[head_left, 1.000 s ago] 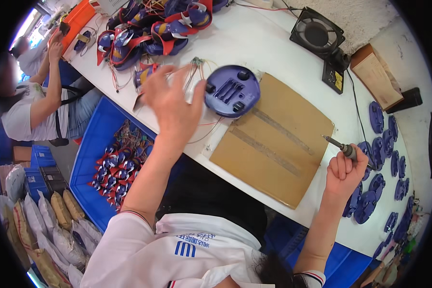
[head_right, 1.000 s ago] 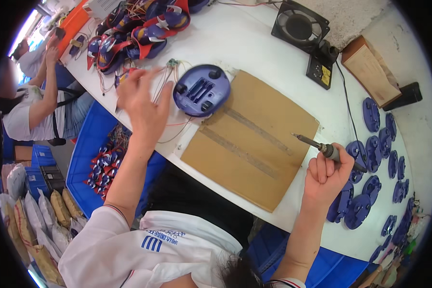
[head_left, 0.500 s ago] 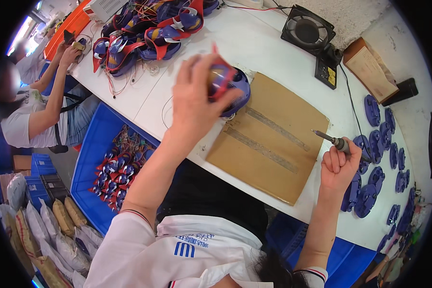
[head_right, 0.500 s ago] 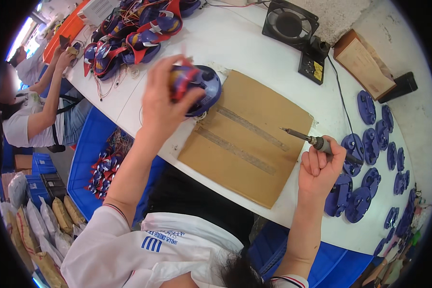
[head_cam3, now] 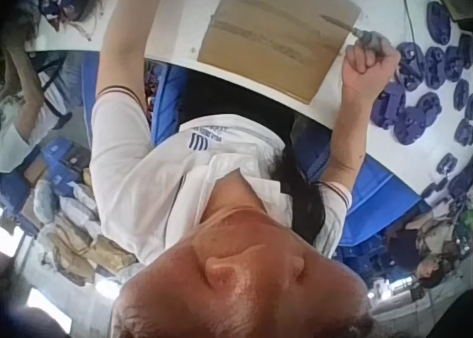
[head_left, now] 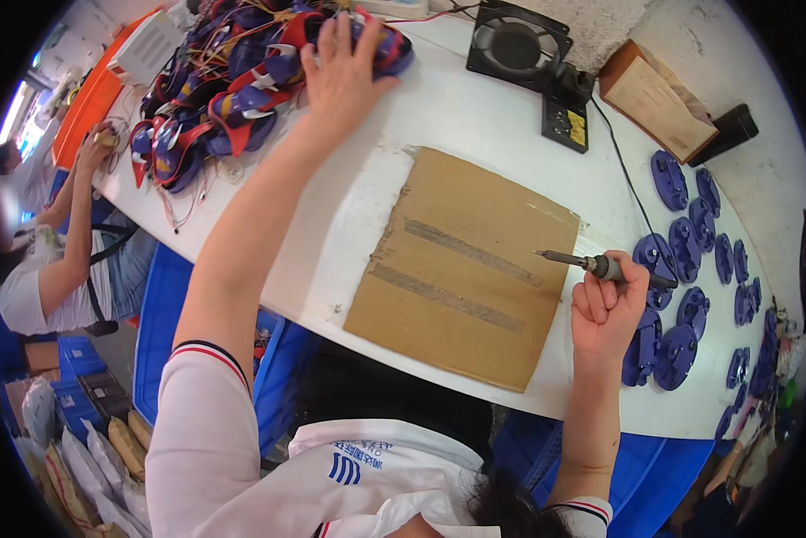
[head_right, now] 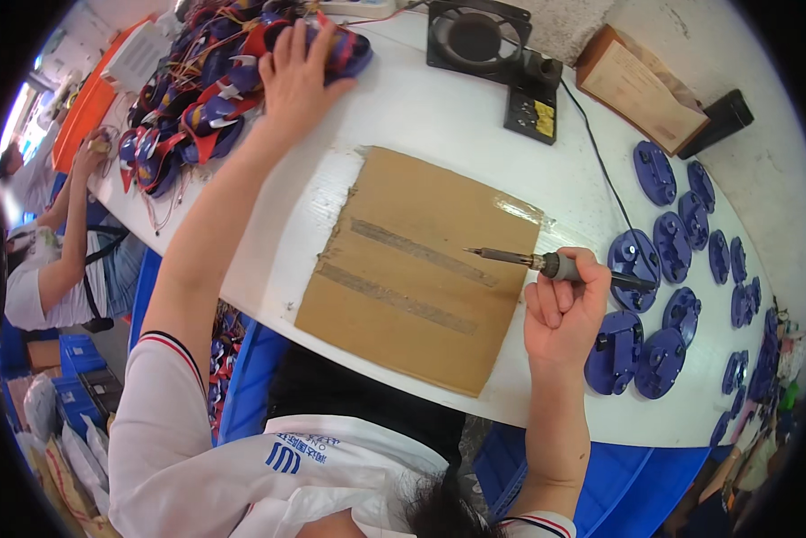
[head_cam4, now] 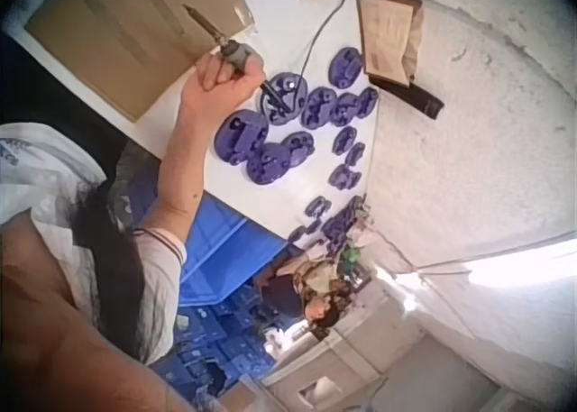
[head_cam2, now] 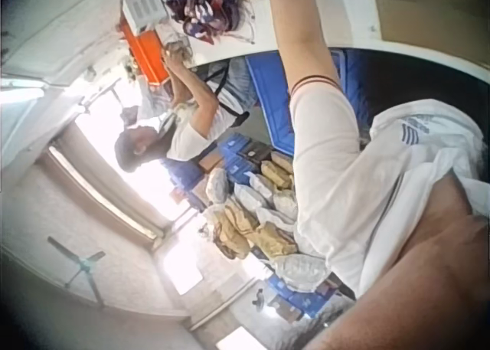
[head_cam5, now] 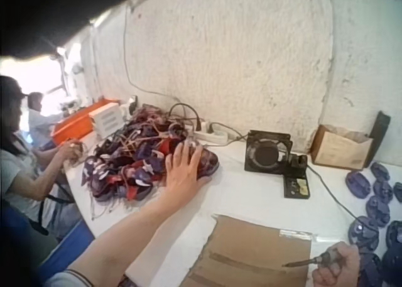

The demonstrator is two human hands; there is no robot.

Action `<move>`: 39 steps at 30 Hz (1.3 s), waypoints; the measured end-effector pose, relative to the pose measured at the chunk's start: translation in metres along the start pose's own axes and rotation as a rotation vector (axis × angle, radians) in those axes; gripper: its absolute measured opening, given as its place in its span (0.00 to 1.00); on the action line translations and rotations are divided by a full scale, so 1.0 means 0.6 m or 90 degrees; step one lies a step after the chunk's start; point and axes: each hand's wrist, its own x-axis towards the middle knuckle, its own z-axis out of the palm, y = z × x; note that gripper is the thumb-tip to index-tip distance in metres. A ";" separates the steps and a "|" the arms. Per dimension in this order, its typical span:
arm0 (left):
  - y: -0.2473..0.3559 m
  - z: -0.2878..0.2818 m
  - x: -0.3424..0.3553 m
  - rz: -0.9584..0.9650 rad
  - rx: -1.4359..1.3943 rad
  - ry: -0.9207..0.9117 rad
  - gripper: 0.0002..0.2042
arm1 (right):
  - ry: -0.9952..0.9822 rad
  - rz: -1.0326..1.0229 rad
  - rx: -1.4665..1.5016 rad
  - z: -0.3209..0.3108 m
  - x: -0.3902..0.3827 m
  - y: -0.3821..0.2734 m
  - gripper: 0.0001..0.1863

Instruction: The person is soldering wires onto blue plastic circular components at a workbench.

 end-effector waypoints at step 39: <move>0.179 -0.334 -0.190 0.063 -0.250 -0.378 0.50 | 0.009 0.065 0.043 0.007 0.025 0.002 0.11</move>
